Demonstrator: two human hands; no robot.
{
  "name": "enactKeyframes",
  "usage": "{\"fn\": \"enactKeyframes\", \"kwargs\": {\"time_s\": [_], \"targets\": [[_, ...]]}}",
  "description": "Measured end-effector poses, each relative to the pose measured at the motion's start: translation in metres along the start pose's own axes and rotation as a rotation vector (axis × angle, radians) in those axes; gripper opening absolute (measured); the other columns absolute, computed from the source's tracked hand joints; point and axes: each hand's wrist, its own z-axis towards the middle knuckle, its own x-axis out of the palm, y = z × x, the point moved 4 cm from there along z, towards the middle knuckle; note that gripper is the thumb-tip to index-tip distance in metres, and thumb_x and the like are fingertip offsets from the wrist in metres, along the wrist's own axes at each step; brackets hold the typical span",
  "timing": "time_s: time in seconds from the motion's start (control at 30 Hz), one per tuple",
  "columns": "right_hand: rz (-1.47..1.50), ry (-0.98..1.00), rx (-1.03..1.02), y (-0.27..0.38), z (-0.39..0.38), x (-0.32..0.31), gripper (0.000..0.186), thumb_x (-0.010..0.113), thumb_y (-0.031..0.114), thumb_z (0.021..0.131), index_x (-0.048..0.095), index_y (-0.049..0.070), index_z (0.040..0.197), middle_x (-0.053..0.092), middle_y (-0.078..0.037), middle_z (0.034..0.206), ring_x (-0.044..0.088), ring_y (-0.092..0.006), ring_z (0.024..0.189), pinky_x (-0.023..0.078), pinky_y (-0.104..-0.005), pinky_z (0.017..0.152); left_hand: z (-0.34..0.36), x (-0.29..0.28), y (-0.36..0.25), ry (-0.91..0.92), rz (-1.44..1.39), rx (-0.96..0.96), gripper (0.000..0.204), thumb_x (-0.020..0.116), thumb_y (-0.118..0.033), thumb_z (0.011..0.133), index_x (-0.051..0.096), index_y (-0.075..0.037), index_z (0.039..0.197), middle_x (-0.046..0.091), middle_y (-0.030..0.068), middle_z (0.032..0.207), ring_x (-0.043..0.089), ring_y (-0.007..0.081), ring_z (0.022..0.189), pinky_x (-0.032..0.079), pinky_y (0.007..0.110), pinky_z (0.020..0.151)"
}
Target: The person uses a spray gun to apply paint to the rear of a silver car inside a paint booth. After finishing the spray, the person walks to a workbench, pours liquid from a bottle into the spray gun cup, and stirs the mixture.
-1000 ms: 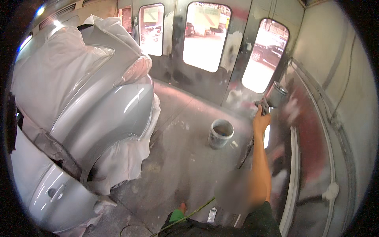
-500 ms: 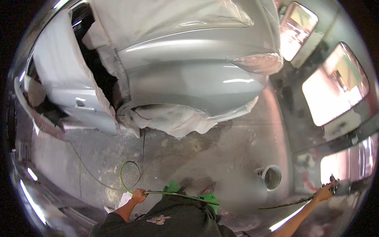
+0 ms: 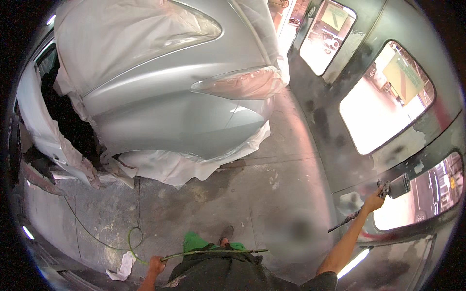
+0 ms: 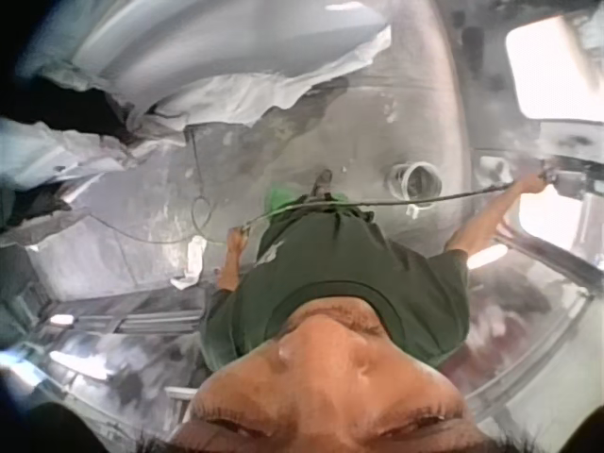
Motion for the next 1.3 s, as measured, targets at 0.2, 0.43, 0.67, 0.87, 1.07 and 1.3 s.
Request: {"fn": "enactKeyframes", "kwargs": {"time_s": [0.2,0.43,0.67,0.87,1.07,1.3], "targets": [[0.004,0.019,-0.006,-0.023,0.040,0.048,0.061,0.059,0.048,0.088,0.065,-0.012,0.089,0.066,-0.028,0.092,0.064,-0.0432,0.088,0.049,-0.0484,0.075,0.010,0.017,-0.043,0.087,0.006,-0.122,0.038,0.063,-0.040,0.078,0.067,-0.002,0.071,0.062,0.0227,0.070,0.058,0.0439,0.071,0.045,0.052,0.067],[0.070,-0.022,-0.132,0.020,0.032,0.085,0.058,0.058,0.049,0.089,0.068,-0.007,0.093,0.068,-0.024,0.087,0.064,-0.0427,0.080,0.049,-0.0486,0.069,0.015,0.037,-0.048,0.086,0.090,-0.136,0.047,0.063,-0.047,0.081,0.066,-0.003,0.066,0.056,0.0192,0.055,0.056,0.0405,0.058,0.045,0.050,0.062],[0.174,-0.025,-0.145,0.058,0.044,0.099,0.047,0.056,0.038,0.093,0.064,-0.006,0.107,0.067,-0.023,0.102,0.064,-0.0393,0.093,0.049,-0.0453,0.076,0.039,0.009,-0.080,0.013,-0.165,-0.041,0.030,0.058,-0.032,0.083,0.067,-0.003,0.082,0.063,0.0244,0.077,0.057,0.0467,0.074,0.046,0.053,0.068],[0.137,-0.015,-0.113,0.070,0.050,0.111,0.046,0.054,0.039,0.093,0.064,-0.003,0.110,0.067,-0.022,0.104,0.064,-0.0379,0.094,0.048,-0.0450,0.077,0.046,0.030,-0.044,-0.019,-0.153,0.009,0.026,0.061,-0.031,0.080,0.067,-0.006,0.080,0.063,0.0227,0.076,0.059,0.0448,0.074,0.047,0.052,0.068],[0.554,0.003,-0.448,0.211,0.001,0.047,0.044,0.058,0.041,0.092,0.067,-0.001,0.101,0.069,-0.012,0.087,0.064,-0.0197,0.071,0.049,-0.0341,0.061,0.045,0.017,-0.030,0.030,-0.139,-0.069,0.027,0.061,-0.032,0.079,0.067,-0.006,0.084,0.065,0.0222,0.080,0.059,0.0447,0.076,0.047,0.051,0.069],[0.842,0.442,-0.331,0.445,-0.107,-0.004,0.035,0.058,0.038,0.092,0.062,0.003,0.091,0.056,0.000,0.069,0.052,-0.0077,0.057,0.037,-0.0231,0.043,0.033,0.013,-0.005,0.083,-0.166,-0.062,0.031,0.061,-0.033,0.079,0.067,-0.006,0.092,0.065,0.0224,0.082,0.060,0.0441,0.075,0.048,0.051,0.065]]}}
